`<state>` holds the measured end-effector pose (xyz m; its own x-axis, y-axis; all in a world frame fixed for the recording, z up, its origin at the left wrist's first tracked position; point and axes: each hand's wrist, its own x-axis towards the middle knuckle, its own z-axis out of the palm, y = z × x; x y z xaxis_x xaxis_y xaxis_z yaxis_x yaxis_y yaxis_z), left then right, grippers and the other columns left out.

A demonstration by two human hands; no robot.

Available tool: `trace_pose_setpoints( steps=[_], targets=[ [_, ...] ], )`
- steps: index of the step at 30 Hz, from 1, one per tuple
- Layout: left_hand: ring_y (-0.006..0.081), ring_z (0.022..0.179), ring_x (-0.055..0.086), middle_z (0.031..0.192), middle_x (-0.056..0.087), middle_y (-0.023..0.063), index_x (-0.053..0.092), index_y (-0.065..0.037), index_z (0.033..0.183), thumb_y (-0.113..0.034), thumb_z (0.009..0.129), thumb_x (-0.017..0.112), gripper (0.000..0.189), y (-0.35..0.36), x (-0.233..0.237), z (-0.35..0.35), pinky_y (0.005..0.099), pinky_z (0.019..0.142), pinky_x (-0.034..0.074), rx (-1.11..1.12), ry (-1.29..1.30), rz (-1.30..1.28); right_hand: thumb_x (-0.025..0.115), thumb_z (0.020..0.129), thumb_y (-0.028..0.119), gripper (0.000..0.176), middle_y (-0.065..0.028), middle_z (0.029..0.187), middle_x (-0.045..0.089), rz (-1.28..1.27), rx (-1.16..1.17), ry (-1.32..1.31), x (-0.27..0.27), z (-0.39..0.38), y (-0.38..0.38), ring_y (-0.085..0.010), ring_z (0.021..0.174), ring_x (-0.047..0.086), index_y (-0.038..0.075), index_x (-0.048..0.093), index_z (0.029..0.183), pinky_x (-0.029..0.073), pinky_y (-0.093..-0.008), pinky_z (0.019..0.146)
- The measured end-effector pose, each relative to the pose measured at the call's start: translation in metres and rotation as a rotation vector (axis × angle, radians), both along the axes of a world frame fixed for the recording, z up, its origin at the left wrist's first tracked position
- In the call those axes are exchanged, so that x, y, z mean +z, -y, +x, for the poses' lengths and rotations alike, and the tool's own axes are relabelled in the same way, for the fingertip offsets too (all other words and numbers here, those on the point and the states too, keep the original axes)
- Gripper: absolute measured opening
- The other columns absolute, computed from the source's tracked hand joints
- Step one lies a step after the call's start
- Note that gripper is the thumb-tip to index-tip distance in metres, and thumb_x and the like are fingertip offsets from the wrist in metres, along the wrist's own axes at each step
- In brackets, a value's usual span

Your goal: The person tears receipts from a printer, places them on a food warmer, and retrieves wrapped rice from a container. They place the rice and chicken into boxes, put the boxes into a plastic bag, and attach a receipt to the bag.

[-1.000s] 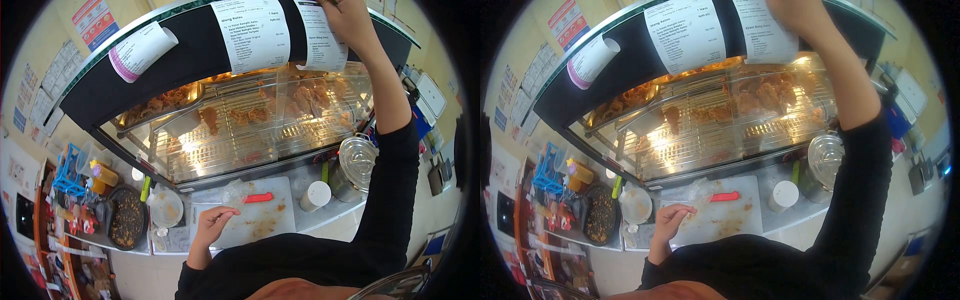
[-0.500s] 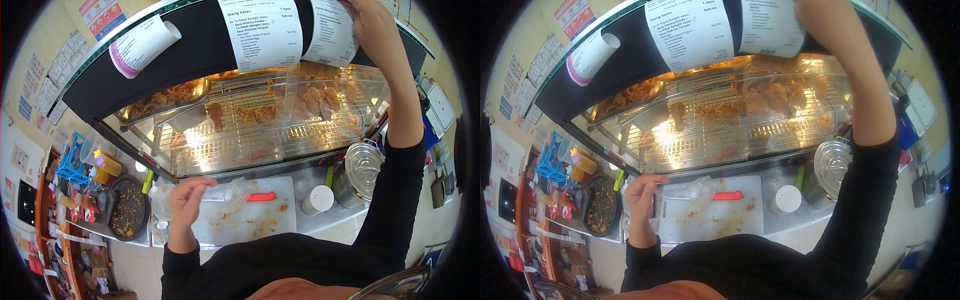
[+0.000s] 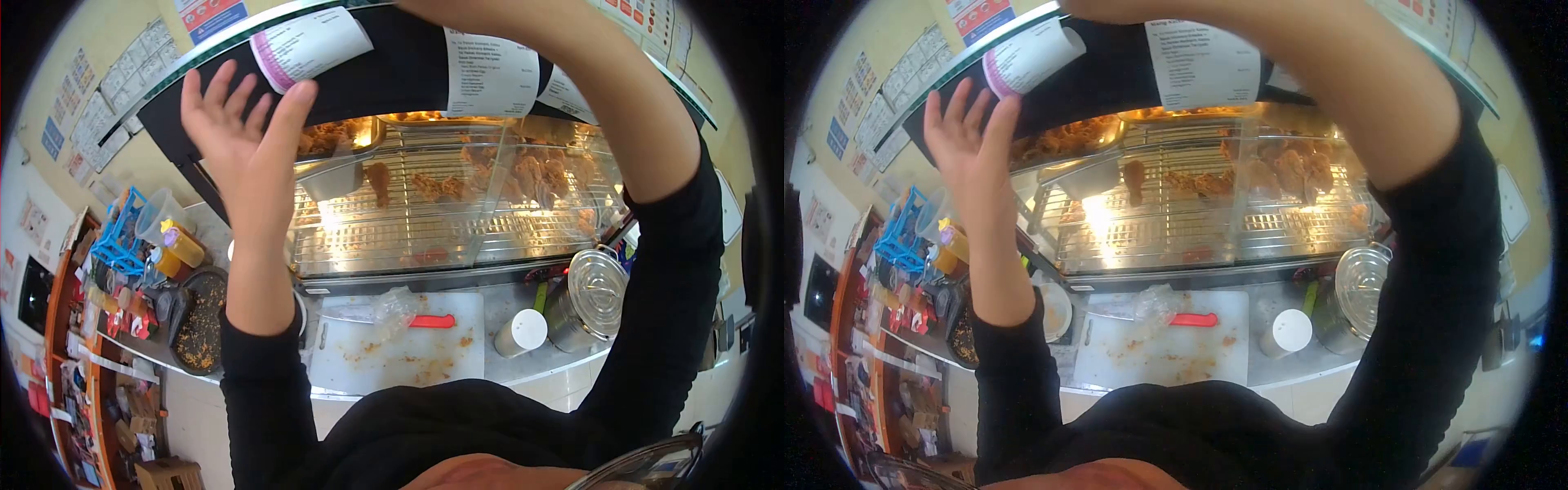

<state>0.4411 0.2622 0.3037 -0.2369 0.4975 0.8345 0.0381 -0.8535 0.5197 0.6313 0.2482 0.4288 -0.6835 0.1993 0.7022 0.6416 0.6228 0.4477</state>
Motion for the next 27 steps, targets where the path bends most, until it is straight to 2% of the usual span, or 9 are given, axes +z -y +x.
trace_pose_setpoints(
  steps=[5, 9, 10, 14, 20, 21, 22, 25, 27],
  targets=[
    [0.0249, 0.110, 0.054, 0.126, 0.038, 0.0209, -0.003, -0.004, 0.138, 0.002, 0.072, 0.079, 0.105, -0.011, -0.001, 0.018, 0.0322, 0.089, 0.052, -0.131, 0.054, -0.033, 0.062, 0.076, 0.006, 0.014, -0.0190, 0.082, 0.068, -0.179, -0.211, 0.178, 0.008, -0.035, -0.035, -0.0337, 0.078, 0.067, 0.002, 0.072, 0.084, 0.052, -0.0398, 0.076],
    [0.0205, 0.097, 0.063, 0.111, 0.059, 0.0198, 0.015, -0.001, 0.136, 0.005, 0.078, 0.072, 0.082, -0.004, -0.012, 0.018, 0.0307, 0.085, 0.053, -0.304, 0.015, -0.224, 0.063, 0.074, 0.006, 0.013, -0.0226, 0.080, 0.067, -0.120, -0.270, 0.141, 0.006, -0.039, -0.034, -0.0353, 0.076, 0.067, -0.003, 0.071, 0.080, 0.054, -0.0399, 0.071],
    [0.0172, 0.091, 0.065, 0.105, 0.065, 0.0163, 0.041, 0.004, 0.127, -0.001, 0.083, 0.070, 0.053, -0.005, -0.019, 0.018, 0.0288, 0.080, 0.053, -0.300, -0.010, -0.229, 0.063, 0.074, 0.006, 0.013, -0.0234, 0.080, 0.067, -0.132, -0.342, 0.143, 0.006, -0.042, -0.029, -0.0357, 0.076, 0.067, -0.004, 0.070, 0.080, 0.054, -0.0399, 0.070],
    [0.0100, 0.087, 0.061, 0.099, 0.068, 0.0069, 0.066, 0.001, 0.107, -0.017, 0.091, 0.065, 0.024, 0.003, -0.042, 0.005, 0.0257, 0.073, 0.048, -0.381, -0.225, -0.537, 0.063, 0.075, 0.006, 0.014, -0.0241, 0.080, 0.067, -0.145, -0.385, 0.065, 0.004, -0.048, -0.023, -0.0359, 0.077, 0.067, -0.005, 0.070, 0.080, 0.054, -0.0411, 0.069],
    [0.0110, 0.084, 0.059, 0.097, 0.065, 0.0045, 0.063, -0.002, 0.111, -0.029, 0.098, 0.051, 0.032, -0.022, -0.068, -0.019, 0.0268, 0.075, 0.048, -0.474, -0.244, -0.550, 0.063, 0.073, 0.009, 0.020, -0.0244, 0.088, 0.066, -0.041, -0.402, -0.041, -0.007, -0.059, -0.047, -0.0373, 0.086, 0.066, -0.002, 0.070, 0.089, 0.053, -0.0434, 0.075],
    [0.0141, 0.083, 0.060, 0.094, 0.063, 0.0055, 0.060, -0.001, 0.111, -0.027, 0.098, 0.051, 0.030, -0.018, -0.062, -0.017, 0.0301, 0.070, 0.053, -0.440, -0.160, -0.687, 0.062, 0.080, 0.013, 0.016, -0.0118, 0.085, 0.070, -0.069, -0.439, -0.014, -0.008, -0.075, -0.061, -0.0276, 0.080, 0.068, 0.010, 0.072, 0.092, 0.053, -0.0420, 0.070],
    [0.0154, 0.080, 0.061, 0.088, 0.059, 0.0052, 0.056, -0.002, 0.112, -0.025, 0.098, 0.051, 0.028, -0.028, -0.067, -0.022, 0.0328, 0.066, 0.056, -0.602, -0.093, -0.668, 0.063, 0.074, 0.014, 0.018, -0.0117, 0.085, 0.070, -0.099, -0.506, -0.030, -0.011, -0.074, -0.047, -0.0320, 0.082, 0.068, 0.014, 0.074, 0.088, 0.053, -0.0482, 0.069],
    [0.0065, 0.053, 0.034, 0.065, 0.037, -0.0033, 0.052, -0.007, 0.094, -0.026, 0.098, 0.050, 0.020, -0.040, -0.075, -0.025, 0.0242, 0.055, 0.034, -1.090, -0.071, -0.638, 0.060, 0.074, 0.012, 0.021, -0.0151, 0.086, 0.070, -0.163, -0.487, -0.043, -0.012, -0.070, -0.026, -0.0334, 0.082, 0.068, 0.006, 0.073, 0.089, 0.054, -0.0455, 0.066],
    [0.0076, 0.053, 0.033, 0.062, 0.032, -0.0042, 0.050, -0.011, 0.089, -0.024, 0.099, 0.048, 0.017, -0.026, -0.088, -0.009, 0.0234, 0.054, 0.031, -1.101, 0.042, -0.750, 0.060, 0.074, 0.012, 0.024, -0.0138, 0.090, 0.070, -0.212, -0.510, -0.095, -0.015, -0.066, -0.027, -0.0315, 0.086, 0.068, 0.007, 0.073, 0.094, 0.053, -0.0463, 0.067]
  ],
)
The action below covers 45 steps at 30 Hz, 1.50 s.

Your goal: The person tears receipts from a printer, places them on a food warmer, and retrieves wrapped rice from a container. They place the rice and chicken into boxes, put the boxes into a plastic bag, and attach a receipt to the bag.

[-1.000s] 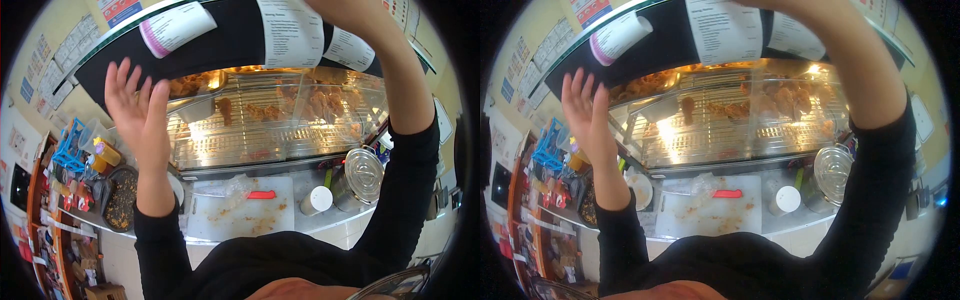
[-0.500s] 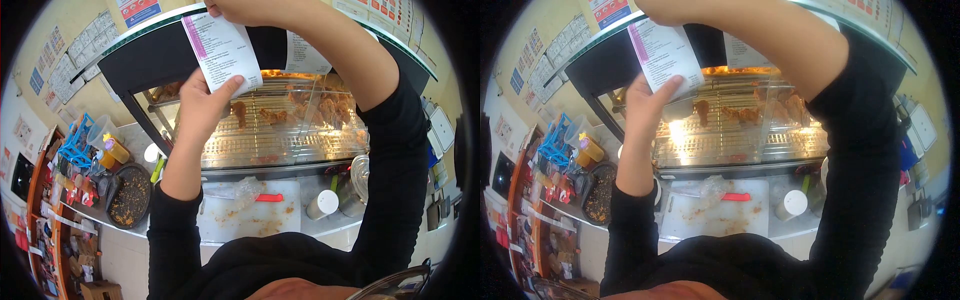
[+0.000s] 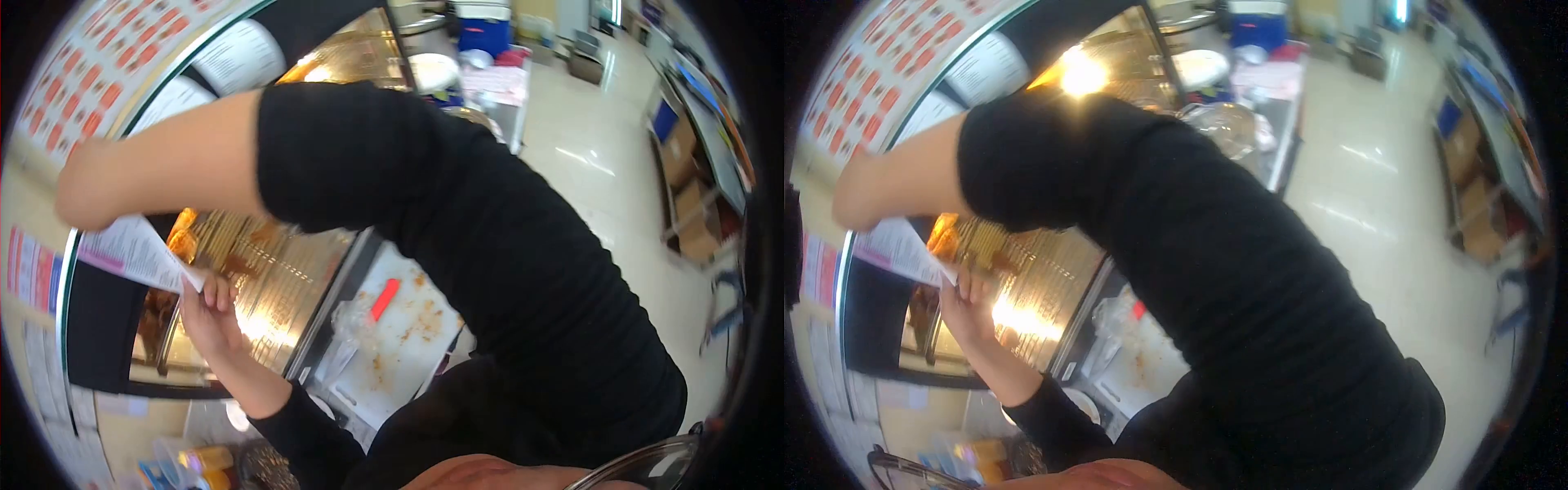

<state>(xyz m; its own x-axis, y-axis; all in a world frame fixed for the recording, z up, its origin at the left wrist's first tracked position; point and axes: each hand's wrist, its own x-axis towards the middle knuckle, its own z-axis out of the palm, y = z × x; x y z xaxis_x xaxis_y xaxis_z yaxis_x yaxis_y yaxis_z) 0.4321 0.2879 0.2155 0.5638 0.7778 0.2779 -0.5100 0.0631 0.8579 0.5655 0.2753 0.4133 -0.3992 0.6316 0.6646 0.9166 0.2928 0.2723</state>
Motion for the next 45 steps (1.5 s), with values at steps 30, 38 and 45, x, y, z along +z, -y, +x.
trace_pose_setpoints(
  steps=[30, 38, 45],
  targets=[
    [0.0055, 0.068, 0.050, 0.073, 0.051, -0.0021, 0.055, -0.001, 0.112, -0.023, 0.099, 0.051, 0.027, 0.371, -0.193, 0.482, 0.0202, 0.064, 0.043, -1.217, -0.589, -0.042, 0.055, 0.093, 0.003, 0.020, -0.0057, 0.071, 0.059, -0.190, 0.937, -0.860, -0.173, 0.498, 0.575, -0.0130, 0.041, 0.040, 0.020, 0.063, 0.100, 0.025, -0.0272, 0.038],
    [0.0039, 0.068, 0.050, 0.075, 0.052, -0.0035, 0.056, -0.005, 0.111, -0.017, 0.098, 0.052, 0.019, 0.347, -0.206, 0.728, 0.0192, 0.062, 0.042, -1.155, -0.530, -0.075, 0.059, 0.082, -0.002, 0.029, -0.0063, 0.064, 0.059, -0.240, 0.223, -0.911, -0.210, 0.724, 0.572, -0.0191, 0.052, 0.058, 0.003, 0.067, 0.110, 0.040, -0.0299, 0.045],
    [0.0060, 0.066, 0.047, 0.074, 0.049, -0.0024, 0.056, -0.003, 0.109, -0.012, 0.097, 0.053, 0.016, 0.351, -0.160, 1.012, 0.0206, 0.060, 0.040, -1.011, -0.424, 0.165, 0.059, 0.077, -0.005, 0.036, -0.0086, 0.065, 0.060, -0.238, -0.476, -0.988, -0.257, 0.906, 0.668, -0.0188, 0.056, 0.059, 0.006, 0.069, 0.110, 0.043, -0.0287, 0.052]
  ],
)
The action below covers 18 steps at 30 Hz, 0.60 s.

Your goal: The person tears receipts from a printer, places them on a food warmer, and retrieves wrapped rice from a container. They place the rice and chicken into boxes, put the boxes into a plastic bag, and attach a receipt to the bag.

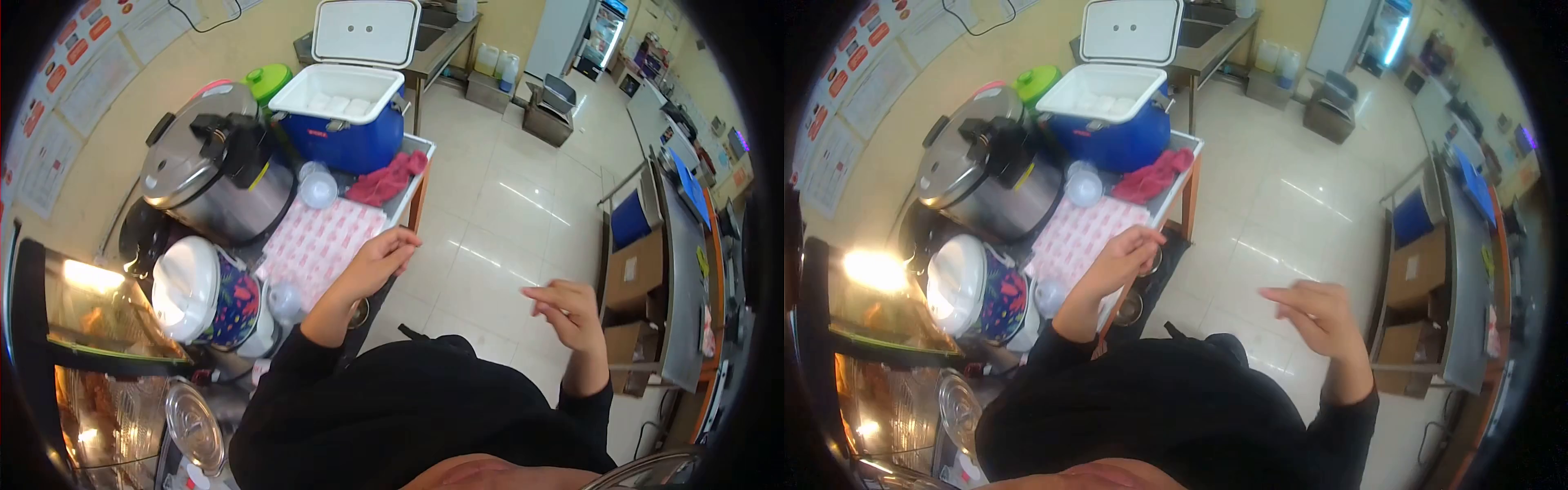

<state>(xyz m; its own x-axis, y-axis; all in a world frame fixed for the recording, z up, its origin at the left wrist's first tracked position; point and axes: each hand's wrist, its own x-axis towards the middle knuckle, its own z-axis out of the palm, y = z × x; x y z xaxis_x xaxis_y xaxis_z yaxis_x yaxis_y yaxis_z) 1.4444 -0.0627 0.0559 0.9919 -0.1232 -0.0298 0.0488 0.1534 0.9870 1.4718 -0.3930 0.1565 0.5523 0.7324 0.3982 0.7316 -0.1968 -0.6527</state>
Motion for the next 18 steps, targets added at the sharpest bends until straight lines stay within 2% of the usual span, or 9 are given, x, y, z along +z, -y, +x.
trace_pose_setpoints(
  steps=[4, 8, 11, 12, 15, 16, 18],
  targets=[
    [0.0054, 0.067, 0.048, 0.075, 0.049, -0.0029, 0.056, -0.002, 0.109, -0.009, 0.095, 0.054, 0.015, 0.024, 0.014, 0.130, 0.0204, 0.059, 0.040, 0.076, 0.217, 0.061, 0.054, 0.079, -0.007, 0.033, -0.0066, 0.064, 0.061, 0.026, -0.194, -0.203, -0.014, 0.113, 0.049, -0.0119, 0.052, 0.054, 0.004, 0.070, 0.106, 0.039, -0.0229, 0.048],
    [0.0053, 0.067, 0.049, 0.076, 0.051, -0.0026, 0.057, -0.002, 0.110, -0.005, 0.093, 0.055, 0.016, 0.051, 0.012, 0.208, 0.0210, 0.061, 0.042, 0.322, 0.255, -0.031, 0.055, 0.082, -0.004, 0.029, -0.0062, 0.064, 0.060, 0.048, 0.016, -0.144, 0.001, 0.263, 0.043, -0.0110, 0.051, 0.053, 0.004, 0.070, 0.106, 0.038, -0.0225, 0.047],
    [0.0064, 0.067, 0.051, 0.078, 0.054, -0.0007, 0.058, -0.002, 0.108, -0.006, 0.092, 0.059, 0.017, 0.056, 0.001, 0.251, 0.0210, 0.064, 0.044, 0.608, 0.316, 0.263, 0.055, 0.083, -0.003, 0.029, -0.0069, 0.066, 0.060, 0.005, 0.223, -0.106, 0.015, 0.373, -0.002, -0.0128, 0.055, 0.057, 0.004, 0.070, 0.107, 0.041, -0.0249, 0.049],
    [0.0078, 0.070, 0.054, 0.077, 0.057, 0.0014, 0.059, -0.002, 0.105, -0.008, 0.089, 0.063, 0.017, 0.059, 0.011, 0.264, 0.0228, 0.067, 0.046, 0.739, 0.337, 0.280, 0.055, 0.083, -0.003, 0.030, -0.0071, 0.066, 0.060, 0.008, 0.301, -0.098, 0.014, 0.398, -0.022, -0.0137, 0.056, 0.058, 0.005, 0.070, 0.108, 0.042, -0.0257, 0.050],
    [0.0115, 0.073, 0.058, 0.078, 0.060, 0.0054, 0.060, -0.001, 0.102, -0.007, 0.086, 0.066, 0.018, 0.048, 0.030, 0.297, 0.0258, 0.068, 0.047, 1.070, 0.354, 0.566, 0.055, 0.084, -0.003, 0.030, -0.0075, 0.068, 0.061, 0.030, 0.555, -0.059, 0.008, 0.459, -0.092, -0.0164, 0.061, 0.061, 0.007, 0.069, 0.108, 0.044, -0.0276, 0.053],
    [0.0176, 0.074, 0.061, 0.083, 0.061, 0.0090, 0.061, -0.002, 0.101, -0.005, 0.083, 0.068, 0.019, 0.040, 0.028, 0.309, 0.0284, 0.069, 0.049, 1.165, 0.398, 0.712, 0.055, 0.084, -0.003, 0.030, -0.0076, 0.069, 0.061, 0.047, 0.644, -0.049, 0.002, 0.476, -0.112, -0.0172, 0.062, 0.062, 0.007, 0.069, 0.109, 0.044, -0.0279, 0.054],
    [0.0210, 0.074, 0.062, 0.084, 0.061, 0.0103, 0.061, -0.003, 0.101, -0.004, 0.081, 0.069, 0.021, 0.027, 0.025, 0.340, 0.0291, 0.070, 0.050, 1.336, 0.517, 0.813, 0.057, 0.083, -0.004, 0.031, -0.0085, 0.070, 0.062, 0.085, 0.747, -0.049, -0.009, 0.498, -0.142, -0.0188, 0.063, 0.063, 0.008, 0.070, 0.109, 0.045, -0.0283, 0.055]
  ],
)
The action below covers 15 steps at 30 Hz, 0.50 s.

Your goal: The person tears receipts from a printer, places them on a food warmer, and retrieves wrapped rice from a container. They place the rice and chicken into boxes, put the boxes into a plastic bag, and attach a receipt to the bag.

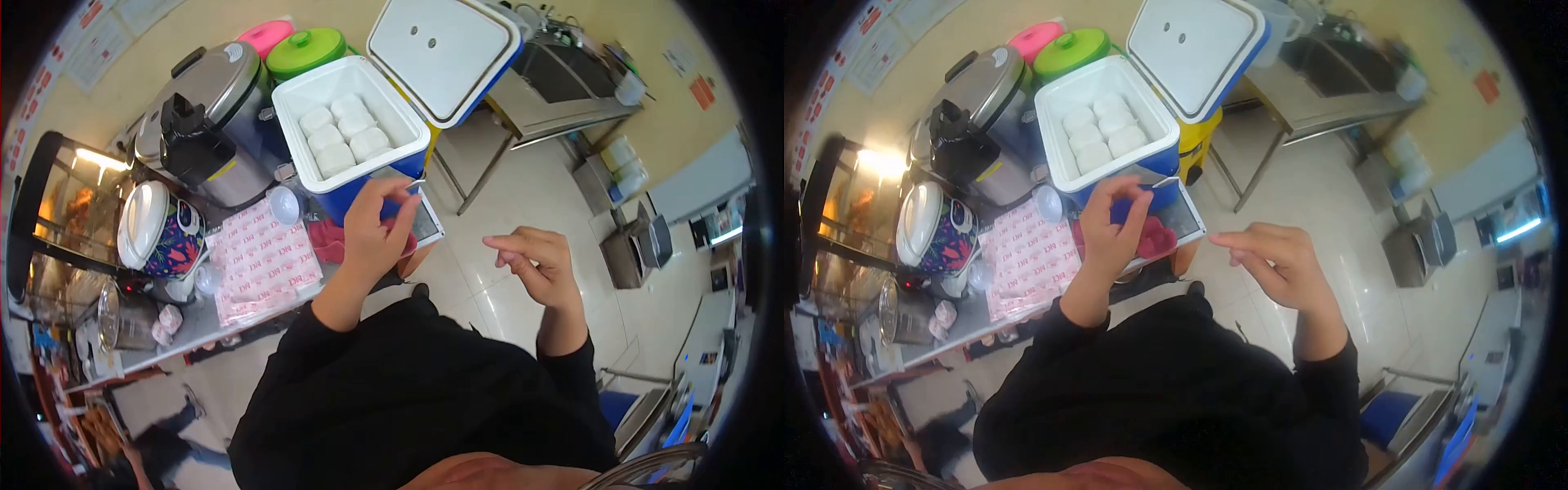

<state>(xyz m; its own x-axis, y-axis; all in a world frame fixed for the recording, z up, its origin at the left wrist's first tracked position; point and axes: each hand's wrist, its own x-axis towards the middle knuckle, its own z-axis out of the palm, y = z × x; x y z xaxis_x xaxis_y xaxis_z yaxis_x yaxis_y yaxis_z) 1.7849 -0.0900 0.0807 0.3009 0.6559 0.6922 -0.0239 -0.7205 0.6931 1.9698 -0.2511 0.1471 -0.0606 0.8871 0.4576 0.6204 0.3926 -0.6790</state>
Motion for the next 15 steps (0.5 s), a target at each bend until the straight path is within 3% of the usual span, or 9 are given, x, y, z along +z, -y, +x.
trace_pose_setpoints(
  steps=[1, 5, 7, 10, 13, 15],
  targets=[
    [0.0227, 0.074, 0.062, 0.085, 0.062, 0.0109, 0.062, -0.003, 0.100, -0.004, 0.080, 0.070, 0.022, -0.004, -0.002, 0.015, 0.0295, 0.070, 0.050, 0.067, 0.047, 0.074, 0.057, 0.082, -0.004, 0.032, -0.0087, 0.070, 0.062, -0.009, 0.016, -0.049, -0.006, 0.009, -0.007, -0.0189, 0.063, 0.063, 0.008, 0.070, 0.109, 0.045, -0.0283, 0.055],
    [0.0290, 0.105, 0.057, 0.114, 0.058, 0.0151, 0.055, -0.002, 0.117, -0.014, 0.076, 0.077, 0.048, -0.029, 0.021, 0.087, 0.0373, 0.092, 0.045, 0.095, -0.078, 0.142, 0.058, 0.079, -0.006, 0.032, -0.0096, 0.070, 0.063, -0.056, 0.071, -0.063, -0.014, 0.065, -0.042, -0.0195, 0.062, 0.063, 0.005, 0.070, 0.107, 0.046, -0.0278, 0.055],
    [0.0358, 0.120, 0.045, 0.132, 0.046, 0.0177, 0.047, -0.004, 0.129, -0.020, 0.072, 0.079, 0.067, -0.039, 0.029, 0.126, 0.0425, 0.101, 0.038, 0.123, -0.117, 0.127, 0.059, 0.079, -0.006, 0.031, -0.0099, 0.070, 0.063, -0.168, 0.095, 0.011, -0.018, 0.101, -0.048, -0.0196, 0.061, 0.062, 0.004, 0.070, 0.106, 0.046, -0.0270, 0.055],
    [0.0362, 0.117, 0.044, 0.137, 0.039, 0.0180, 0.041, -0.005, 0.135, -0.018, 0.070, 0.078, 0.076, -0.052, 0.042, 0.175, 0.0426, 0.097, 0.039, 0.307, -0.199, 0.159, 0.058, 0.081, -0.006, 0.028, -0.0097, 0.070, 0.063, -0.249, 0.040, 0.125, -0.017, 0.164, -0.049, -0.0181, 0.060, 0.061, 0.003, 0.070, 0.105, 0.046, -0.0256, 0.054],
    [0.0354, 0.114, 0.046, 0.132, 0.043, 0.0167, 0.041, -0.006, 0.135, -0.017, 0.066, 0.079, 0.080, -0.073, 0.051, 0.204, 0.0423, 0.096, 0.040, 0.482, -0.230, 0.230, 0.057, 0.083, -0.006, 0.026, -0.0096, 0.070, 0.063, -0.371, -0.008, -0.110, -0.038, 0.253, -0.047, -0.0162, 0.061, 0.061, 0.003, 0.070, 0.104, 0.045, -0.0240, 0.054],
    [0.0334, 0.109, 0.050, 0.126, 0.048, 0.0158, 0.042, -0.005, 0.135, -0.015, 0.063, 0.080, 0.083, -0.084, 0.049, 0.210, 0.0410, 0.092, 0.043, 0.541, -0.297, 0.255, 0.057, 0.085, -0.005, 0.024, -0.0098, 0.071, 0.064, -0.371, 0.050, -0.076, -0.045, 0.299, -0.063, -0.0153, 0.062, 0.060, 0.003, 0.070, 0.103, 0.045, -0.0236, 0.053]
  ],
)
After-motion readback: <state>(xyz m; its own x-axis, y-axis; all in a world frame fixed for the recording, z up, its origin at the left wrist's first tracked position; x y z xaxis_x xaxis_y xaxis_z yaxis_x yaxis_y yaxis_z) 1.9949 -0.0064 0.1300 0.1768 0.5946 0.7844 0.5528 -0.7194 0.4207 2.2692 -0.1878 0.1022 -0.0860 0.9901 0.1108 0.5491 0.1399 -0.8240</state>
